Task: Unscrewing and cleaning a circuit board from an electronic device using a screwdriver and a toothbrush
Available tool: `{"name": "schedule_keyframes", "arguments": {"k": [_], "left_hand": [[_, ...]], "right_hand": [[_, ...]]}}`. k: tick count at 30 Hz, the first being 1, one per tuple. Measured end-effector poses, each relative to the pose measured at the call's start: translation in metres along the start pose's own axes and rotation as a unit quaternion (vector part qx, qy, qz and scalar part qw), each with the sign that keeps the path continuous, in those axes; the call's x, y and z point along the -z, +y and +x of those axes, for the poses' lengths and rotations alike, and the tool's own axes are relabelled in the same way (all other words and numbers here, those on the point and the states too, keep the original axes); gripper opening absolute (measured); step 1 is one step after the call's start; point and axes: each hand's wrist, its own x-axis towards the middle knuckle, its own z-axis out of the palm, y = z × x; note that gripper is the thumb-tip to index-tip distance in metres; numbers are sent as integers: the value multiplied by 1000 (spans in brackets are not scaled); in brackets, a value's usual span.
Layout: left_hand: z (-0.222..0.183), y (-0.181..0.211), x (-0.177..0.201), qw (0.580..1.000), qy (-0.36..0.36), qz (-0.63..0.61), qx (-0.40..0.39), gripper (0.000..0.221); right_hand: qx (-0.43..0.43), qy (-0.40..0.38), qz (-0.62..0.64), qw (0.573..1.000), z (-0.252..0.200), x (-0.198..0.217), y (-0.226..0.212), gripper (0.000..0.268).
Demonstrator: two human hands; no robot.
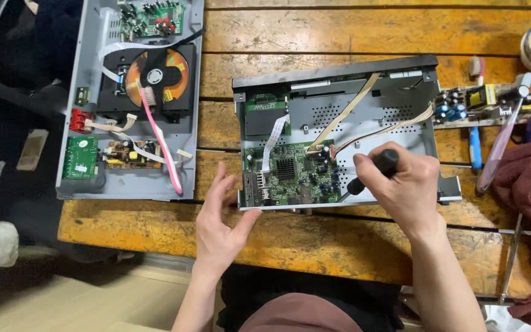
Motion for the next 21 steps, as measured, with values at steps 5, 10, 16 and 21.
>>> {"name": "schedule_keyframes", "arguments": {"k": [5, 10, 16, 21], "left_hand": [[3, -9, -17, 962, 68, 121, -236, 44], [11, 4, -24, 944, 47, 186, -269, 40], [14, 12, -30, 927, -11, 266, -263, 55], [15, 11, -35, 928, -16, 266, -259, 56]], "right_hand": [[8, -12, 52, 999, -5, 7, 14, 23], [11, 76, 74, 994, -10, 9, 15, 19], [-2, 51, 121, 991, -1, -6, -1, 14], [-5, 41, 152, 988, 3, -15, -2, 9]]}}
